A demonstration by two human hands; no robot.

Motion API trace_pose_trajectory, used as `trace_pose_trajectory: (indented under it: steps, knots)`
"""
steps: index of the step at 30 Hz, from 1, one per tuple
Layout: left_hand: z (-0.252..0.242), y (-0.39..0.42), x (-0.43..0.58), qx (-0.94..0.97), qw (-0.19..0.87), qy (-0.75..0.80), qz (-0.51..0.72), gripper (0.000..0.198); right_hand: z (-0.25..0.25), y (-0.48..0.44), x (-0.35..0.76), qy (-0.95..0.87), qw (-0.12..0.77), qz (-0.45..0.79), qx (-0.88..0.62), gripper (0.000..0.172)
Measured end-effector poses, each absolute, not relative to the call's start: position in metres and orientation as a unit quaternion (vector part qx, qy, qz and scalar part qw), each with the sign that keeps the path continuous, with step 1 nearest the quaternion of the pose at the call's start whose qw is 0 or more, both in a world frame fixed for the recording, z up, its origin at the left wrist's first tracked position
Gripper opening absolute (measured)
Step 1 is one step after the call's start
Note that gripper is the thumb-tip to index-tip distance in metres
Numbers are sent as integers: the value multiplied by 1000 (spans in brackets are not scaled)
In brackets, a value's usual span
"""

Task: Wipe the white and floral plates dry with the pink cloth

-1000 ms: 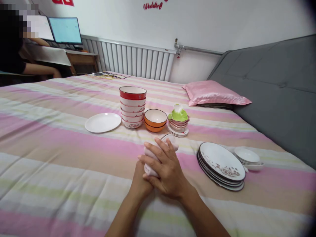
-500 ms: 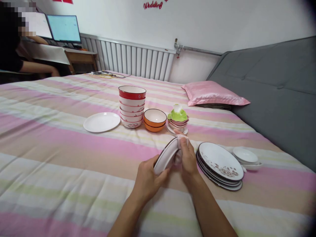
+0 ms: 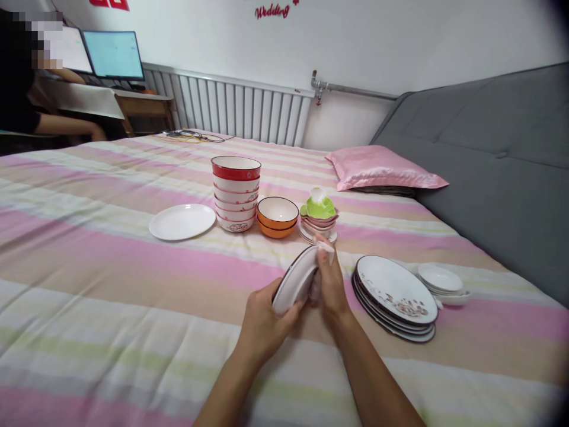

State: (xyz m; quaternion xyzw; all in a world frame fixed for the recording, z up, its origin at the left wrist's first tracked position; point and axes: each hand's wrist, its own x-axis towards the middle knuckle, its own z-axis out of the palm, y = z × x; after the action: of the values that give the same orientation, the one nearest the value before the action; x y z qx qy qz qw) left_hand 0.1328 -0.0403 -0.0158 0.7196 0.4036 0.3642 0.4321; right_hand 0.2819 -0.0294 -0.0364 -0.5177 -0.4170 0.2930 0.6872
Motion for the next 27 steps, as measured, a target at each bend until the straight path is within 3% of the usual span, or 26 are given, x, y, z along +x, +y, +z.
trace_pose_trajectory:
  steps: [6,9,13,19,23,27]
  knots:
    - [-19,-39,131,728,424,395,367,20,-21,-45,272,-683,523,-21,-510,51]
    - [-22,-35,128,722,421,394,382,13,-15,-50,260,-758,441,-92,-471,52]
    - [-26,-33,126,700,441,404,391,12,-10,-57,244,-811,358,-133,-443,42]
    - [-27,-35,128,706,436,406,382,11,-11,-57,245,-791,392,-148,-446,36]
    - [-22,-37,131,742,397,385,379,5,-11,-53,257,-738,468,-110,-473,34]
    - [-18,-38,132,754,404,381,351,17,-14,-46,271,-654,565,-8,-503,32]
